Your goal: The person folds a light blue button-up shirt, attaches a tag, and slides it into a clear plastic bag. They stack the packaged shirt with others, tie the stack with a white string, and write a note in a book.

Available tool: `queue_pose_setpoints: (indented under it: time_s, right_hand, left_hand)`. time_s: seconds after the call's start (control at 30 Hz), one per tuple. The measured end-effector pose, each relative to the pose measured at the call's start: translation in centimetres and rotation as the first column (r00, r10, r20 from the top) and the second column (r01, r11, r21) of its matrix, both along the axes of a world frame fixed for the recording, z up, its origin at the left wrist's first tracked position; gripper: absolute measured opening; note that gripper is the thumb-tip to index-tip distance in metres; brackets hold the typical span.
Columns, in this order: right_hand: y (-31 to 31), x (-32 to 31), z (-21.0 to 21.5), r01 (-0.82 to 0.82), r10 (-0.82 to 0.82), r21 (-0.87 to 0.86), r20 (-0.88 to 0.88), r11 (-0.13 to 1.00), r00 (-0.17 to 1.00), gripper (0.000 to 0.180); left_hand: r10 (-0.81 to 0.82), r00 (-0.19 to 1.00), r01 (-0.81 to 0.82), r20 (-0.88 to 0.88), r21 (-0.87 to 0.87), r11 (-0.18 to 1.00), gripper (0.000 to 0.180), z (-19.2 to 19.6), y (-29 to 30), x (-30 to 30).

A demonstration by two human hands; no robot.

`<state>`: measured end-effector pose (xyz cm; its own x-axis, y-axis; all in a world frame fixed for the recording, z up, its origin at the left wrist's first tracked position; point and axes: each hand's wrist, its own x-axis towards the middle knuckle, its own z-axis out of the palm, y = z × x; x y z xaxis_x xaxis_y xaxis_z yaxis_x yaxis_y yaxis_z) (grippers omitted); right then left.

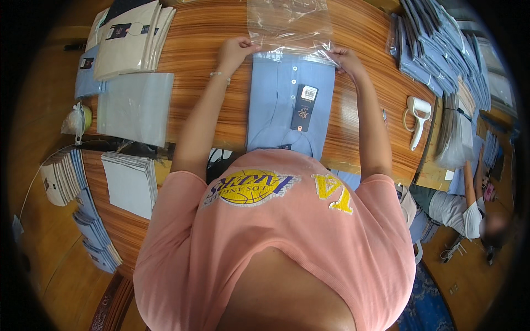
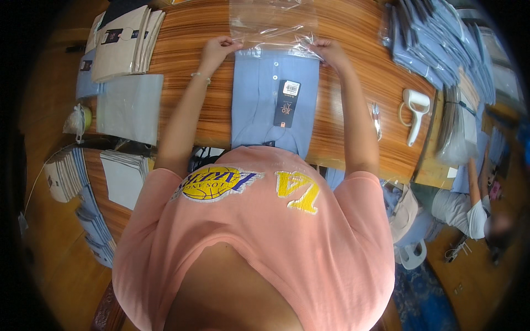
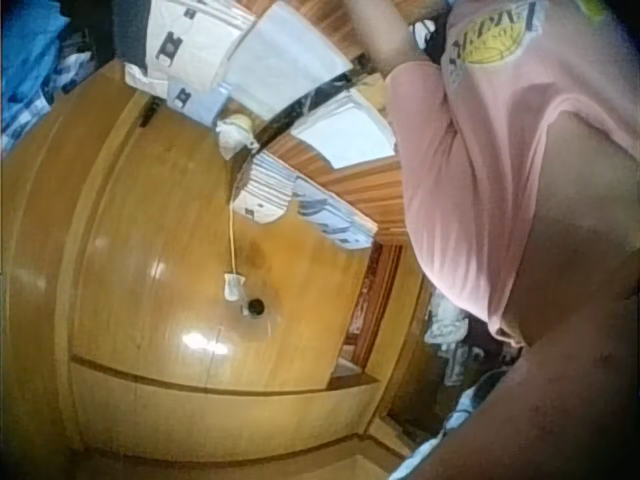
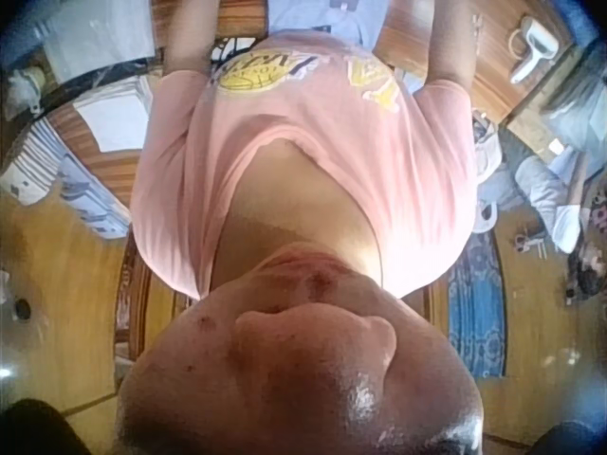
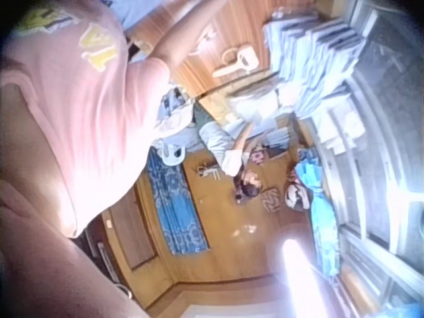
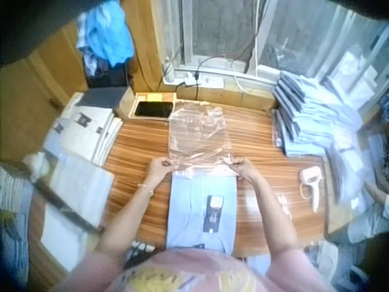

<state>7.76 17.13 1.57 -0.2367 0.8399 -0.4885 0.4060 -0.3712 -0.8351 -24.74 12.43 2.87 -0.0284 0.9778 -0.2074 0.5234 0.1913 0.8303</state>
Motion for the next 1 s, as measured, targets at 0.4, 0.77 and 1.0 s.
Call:
queue_pose_setpoints:
  time_s: [0.4,0.77,1.0]
  right_hand:
    - [1.4,2.4,-0.5,-0.219,0.209,-0.157,-0.078,0.963,0.975,0.017]
    - [-0.3,2.3,1.9,-0.327,0.325,-0.182,-0.043,0.927,0.945,0.034]
    - [-2.6,3.4,1.6,-0.358,0.301,-0.291,-0.224,0.887,0.927,0.039]
  left_hand:
    - [-0.173,0.976,0.188,0.131,-0.113,0.976,0.026,-1.6,0.1,-1.7]
    - [-0.349,0.924,0.38,0.16,-0.256,0.889,0.041,-0.9,0.5,-1.8]
    - [-0.296,0.923,0.373,0.247,-0.379,0.847,0.046,-0.8,-0.4,-1.4]
